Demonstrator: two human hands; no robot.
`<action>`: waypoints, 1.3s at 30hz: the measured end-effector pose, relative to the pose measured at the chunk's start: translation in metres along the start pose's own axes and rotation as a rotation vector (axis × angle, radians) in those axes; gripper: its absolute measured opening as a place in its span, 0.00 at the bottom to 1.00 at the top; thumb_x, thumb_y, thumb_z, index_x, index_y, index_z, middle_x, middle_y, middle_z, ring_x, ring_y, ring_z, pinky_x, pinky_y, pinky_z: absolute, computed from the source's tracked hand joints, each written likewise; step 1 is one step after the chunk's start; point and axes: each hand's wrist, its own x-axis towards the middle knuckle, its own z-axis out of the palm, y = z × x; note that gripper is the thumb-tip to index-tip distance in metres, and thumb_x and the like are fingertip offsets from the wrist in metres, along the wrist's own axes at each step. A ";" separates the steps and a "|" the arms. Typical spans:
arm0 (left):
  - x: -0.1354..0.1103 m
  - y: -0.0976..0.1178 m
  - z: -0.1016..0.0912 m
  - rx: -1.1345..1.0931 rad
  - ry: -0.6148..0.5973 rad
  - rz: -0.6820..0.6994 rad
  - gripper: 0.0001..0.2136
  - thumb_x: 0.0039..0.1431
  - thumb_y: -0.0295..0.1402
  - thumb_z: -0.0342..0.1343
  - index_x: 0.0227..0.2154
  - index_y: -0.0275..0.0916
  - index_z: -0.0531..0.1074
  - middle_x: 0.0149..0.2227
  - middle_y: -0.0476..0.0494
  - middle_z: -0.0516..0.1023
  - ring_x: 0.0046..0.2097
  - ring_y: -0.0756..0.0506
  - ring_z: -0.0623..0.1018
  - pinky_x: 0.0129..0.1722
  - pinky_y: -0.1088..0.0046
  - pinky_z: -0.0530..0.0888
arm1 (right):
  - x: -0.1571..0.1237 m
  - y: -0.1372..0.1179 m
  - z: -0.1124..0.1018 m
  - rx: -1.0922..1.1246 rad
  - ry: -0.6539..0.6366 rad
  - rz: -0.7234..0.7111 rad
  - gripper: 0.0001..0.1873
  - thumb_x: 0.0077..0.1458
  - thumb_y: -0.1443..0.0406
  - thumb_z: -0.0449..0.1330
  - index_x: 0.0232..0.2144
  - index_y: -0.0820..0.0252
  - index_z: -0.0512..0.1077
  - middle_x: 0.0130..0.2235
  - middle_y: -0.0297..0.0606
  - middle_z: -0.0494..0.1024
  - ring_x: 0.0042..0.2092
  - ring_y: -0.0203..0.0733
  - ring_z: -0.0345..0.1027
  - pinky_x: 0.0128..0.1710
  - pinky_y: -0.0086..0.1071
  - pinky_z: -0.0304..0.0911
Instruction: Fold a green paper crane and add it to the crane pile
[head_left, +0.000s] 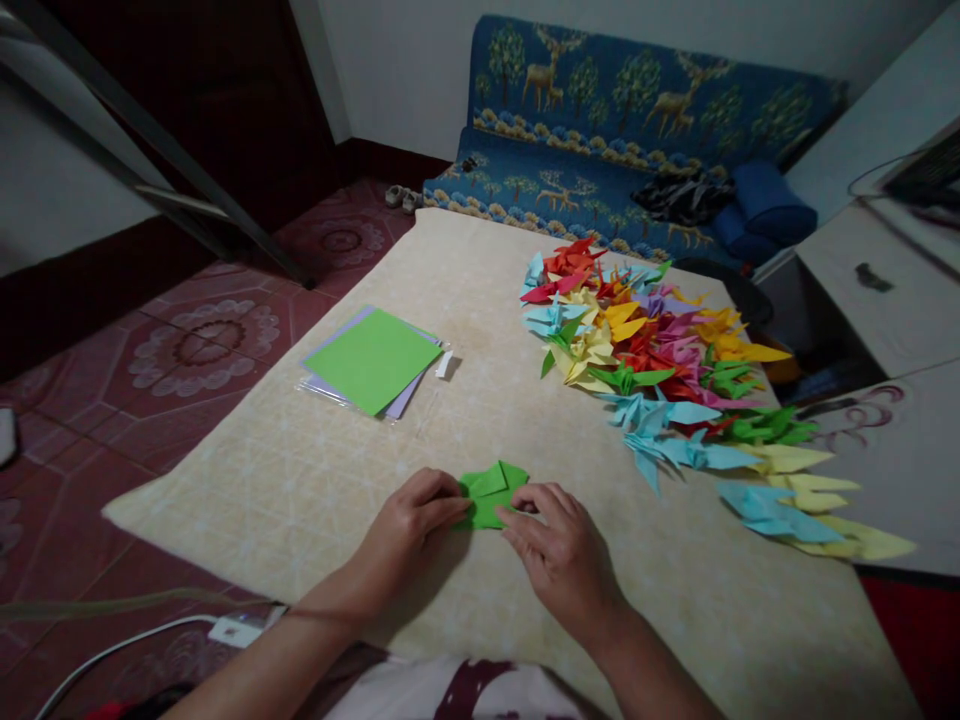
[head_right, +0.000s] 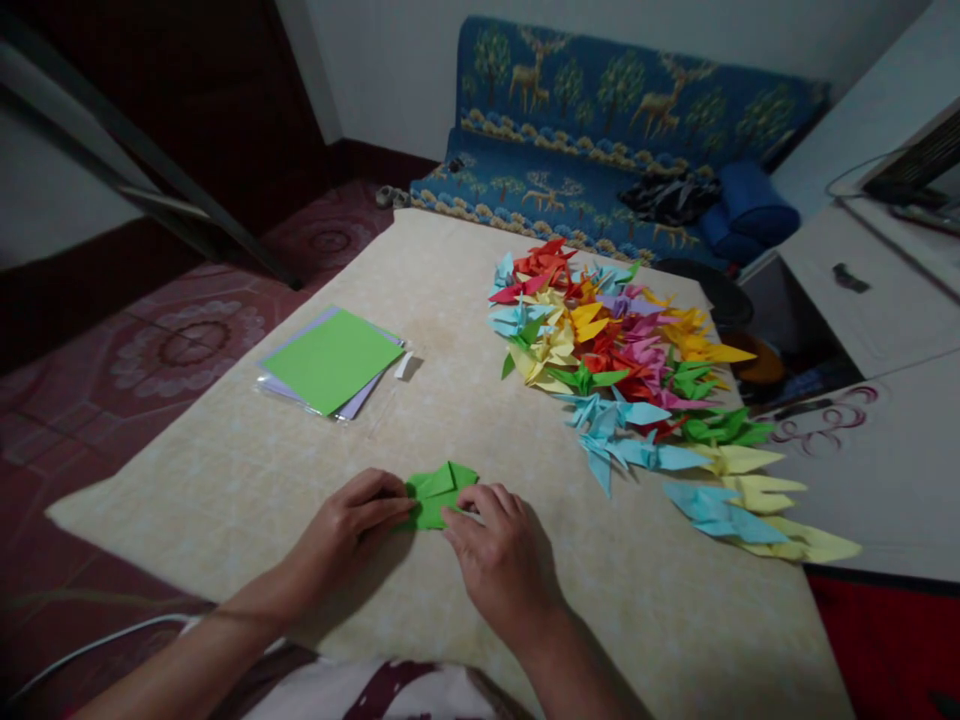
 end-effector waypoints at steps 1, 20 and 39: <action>-0.004 0.002 0.000 -0.011 0.021 -0.016 0.09 0.61 0.25 0.53 0.39 0.37 0.78 0.36 0.40 0.76 0.37 0.47 0.74 0.36 0.70 0.74 | 0.001 0.000 0.000 0.021 -0.003 0.025 0.10 0.58 0.69 0.59 0.41 0.52 0.76 0.40 0.39 0.74 0.42 0.42 0.65 0.42 0.36 0.62; 0.003 0.010 0.010 -0.040 0.168 -0.150 0.06 0.58 0.25 0.55 0.29 0.36 0.77 0.31 0.41 0.76 0.33 0.48 0.75 0.31 0.73 0.73 | 0.015 -0.006 0.005 0.048 0.058 0.321 0.08 0.58 0.67 0.57 0.27 0.55 0.72 0.29 0.33 0.73 0.33 0.37 0.65 0.33 0.28 0.56; -0.004 0.009 0.009 0.076 0.132 -0.159 0.07 0.60 0.26 0.54 0.35 0.38 0.77 0.35 0.42 0.78 0.35 0.48 0.77 0.34 0.74 0.76 | 0.018 -0.007 0.014 -0.177 0.068 0.245 0.08 0.60 0.66 0.56 0.27 0.56 0.68 0.29 0.33 0.71 0.32 0.39 0.64 0.35 0.33 0.53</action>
